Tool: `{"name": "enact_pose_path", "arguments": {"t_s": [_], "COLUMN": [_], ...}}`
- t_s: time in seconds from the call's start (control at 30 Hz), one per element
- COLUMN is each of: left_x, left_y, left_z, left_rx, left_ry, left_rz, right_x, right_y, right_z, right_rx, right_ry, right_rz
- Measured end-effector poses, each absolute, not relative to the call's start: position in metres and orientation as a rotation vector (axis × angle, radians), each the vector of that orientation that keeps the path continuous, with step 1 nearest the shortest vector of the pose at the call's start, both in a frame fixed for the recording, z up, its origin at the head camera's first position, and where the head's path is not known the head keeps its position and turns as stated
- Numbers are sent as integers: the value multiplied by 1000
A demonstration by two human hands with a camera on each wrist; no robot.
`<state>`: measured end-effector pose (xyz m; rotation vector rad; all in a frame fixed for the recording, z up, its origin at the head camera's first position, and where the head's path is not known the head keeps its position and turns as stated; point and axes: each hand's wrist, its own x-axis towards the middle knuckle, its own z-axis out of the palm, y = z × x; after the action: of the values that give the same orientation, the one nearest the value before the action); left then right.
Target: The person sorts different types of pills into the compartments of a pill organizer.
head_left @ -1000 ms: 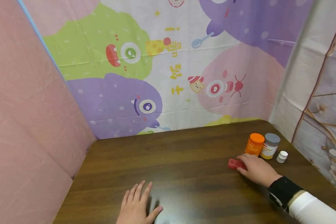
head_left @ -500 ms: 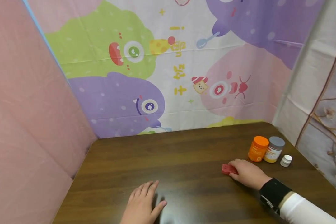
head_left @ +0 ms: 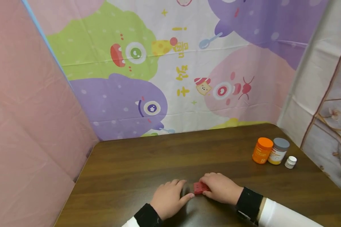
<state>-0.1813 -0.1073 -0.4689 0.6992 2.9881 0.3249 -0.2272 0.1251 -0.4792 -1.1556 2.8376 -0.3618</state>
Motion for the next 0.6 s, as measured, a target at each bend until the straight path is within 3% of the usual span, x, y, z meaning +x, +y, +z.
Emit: {"name": "enact_pose_path", "arguments": {"t_s": [0.6], "left_x": [-215], "left_y": [-66], "left_z": [-485], "left_rx": [888], "left_ry": [3042], "left_rz": [242], "right_x": [-234], "right_y": [126], "right_z": [-490], "right_rx": [-1223], "right_ry": [2822], "right_rz": [-516]}}
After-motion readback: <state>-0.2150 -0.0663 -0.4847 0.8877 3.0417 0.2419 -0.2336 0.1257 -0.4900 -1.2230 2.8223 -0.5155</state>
